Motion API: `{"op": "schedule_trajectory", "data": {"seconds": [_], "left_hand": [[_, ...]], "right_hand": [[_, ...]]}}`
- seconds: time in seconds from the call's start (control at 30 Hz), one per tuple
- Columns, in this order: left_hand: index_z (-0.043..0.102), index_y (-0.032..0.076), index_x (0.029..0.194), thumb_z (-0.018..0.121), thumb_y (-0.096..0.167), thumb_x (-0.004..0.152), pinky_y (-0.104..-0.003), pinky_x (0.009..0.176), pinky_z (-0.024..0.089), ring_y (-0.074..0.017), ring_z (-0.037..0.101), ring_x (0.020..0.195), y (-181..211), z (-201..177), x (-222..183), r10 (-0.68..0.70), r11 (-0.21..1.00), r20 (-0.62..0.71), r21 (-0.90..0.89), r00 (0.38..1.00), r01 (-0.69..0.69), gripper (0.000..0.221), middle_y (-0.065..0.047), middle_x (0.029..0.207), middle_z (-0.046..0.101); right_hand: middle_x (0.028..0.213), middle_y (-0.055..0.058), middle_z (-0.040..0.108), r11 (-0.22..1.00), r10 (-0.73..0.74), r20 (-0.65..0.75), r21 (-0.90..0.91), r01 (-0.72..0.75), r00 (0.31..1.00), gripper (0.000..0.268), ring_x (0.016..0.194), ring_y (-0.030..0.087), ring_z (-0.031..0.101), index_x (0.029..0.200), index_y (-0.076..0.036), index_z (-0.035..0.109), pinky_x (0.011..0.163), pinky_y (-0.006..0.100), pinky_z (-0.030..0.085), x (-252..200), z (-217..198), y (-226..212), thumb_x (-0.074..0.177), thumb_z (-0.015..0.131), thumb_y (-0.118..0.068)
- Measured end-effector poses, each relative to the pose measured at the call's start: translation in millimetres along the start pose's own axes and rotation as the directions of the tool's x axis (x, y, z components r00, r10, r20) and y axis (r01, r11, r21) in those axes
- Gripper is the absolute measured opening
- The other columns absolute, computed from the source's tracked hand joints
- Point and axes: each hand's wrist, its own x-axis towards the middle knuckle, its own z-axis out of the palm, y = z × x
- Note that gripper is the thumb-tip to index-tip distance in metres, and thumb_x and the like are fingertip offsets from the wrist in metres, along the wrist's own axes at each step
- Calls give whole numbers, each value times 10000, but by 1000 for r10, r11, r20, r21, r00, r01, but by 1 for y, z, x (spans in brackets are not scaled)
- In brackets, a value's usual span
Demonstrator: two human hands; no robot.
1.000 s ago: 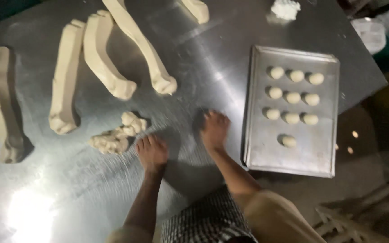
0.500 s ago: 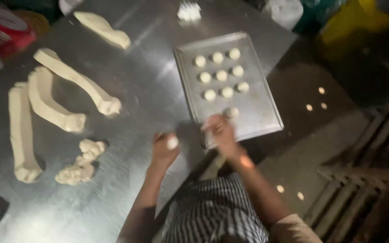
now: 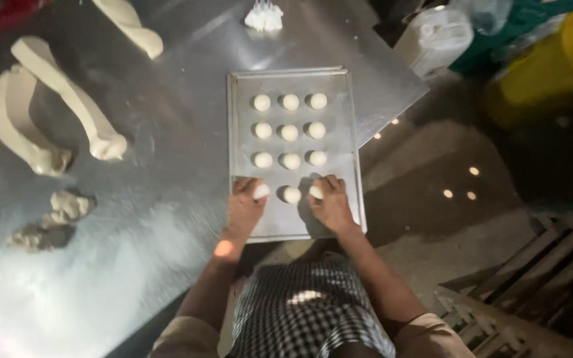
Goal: The person manually forms individual dough balls and places them on a tray.
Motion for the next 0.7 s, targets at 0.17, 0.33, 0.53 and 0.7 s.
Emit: {"op": "schedule_trajectory", "data": {"seconds": [0.17, 0.33, 0.53, 0.7], "left_hand": [[680, 99, 1160, 844, 93, 719, -441, 982, 530, -349, 628, 1137, 23, -12, 10, -95, 995, -5, 9, 995, 95, 471, -119, 1169, 682], [642, 31, 1358, 823, 217, 870, -502, 1078, 483, -347, 595, 1251, 84, -52, -46, -122, 950, -208, 259, 971, 175, 552, -147, 1282, 679], [632, -34, 1048, 758, 284, 941, -374, 609, 558, -216, 661, 717, 71, -7, -138, -958, 281, -118, -560, 260, 779, 358, -151, 894, 680], [700, -83, 912, 705, 237, 973, -315, 494, 477, -170, 597, 566, 96, 67, -135, -903, 125, 218, -689, 369, 714, 326, -108, 690, 656]], "right_hand": [[1071, 162, 613, 994, -66, 102, 97, 56, 993, 326, 986, 427, 575, 1063, -76, 636, 842, 503, 511, 3, -6, 26, 761, 757, -56], [964, 171, 609, 965, -119, 492, 261, -16, 863, 473, 893, 337, 613, 1093, -27, 623, 750, 443, 525, 42, -64, 22, 754, 883, -229], [860, 115, 697, 961, -83, 215, 274, 21, 973, 107, 754, 280, 675, 1029, -93, 710, 689, 368, 545, 128, -60, 98, 927, 681, -88], [908, 178, 670, 985, -151, 263, -45, 169, 953, 226, 879, 386, 648, 1043, -49, 644, 814, 502, 509, 227, -11, 128, 934, 729, -228]]}}
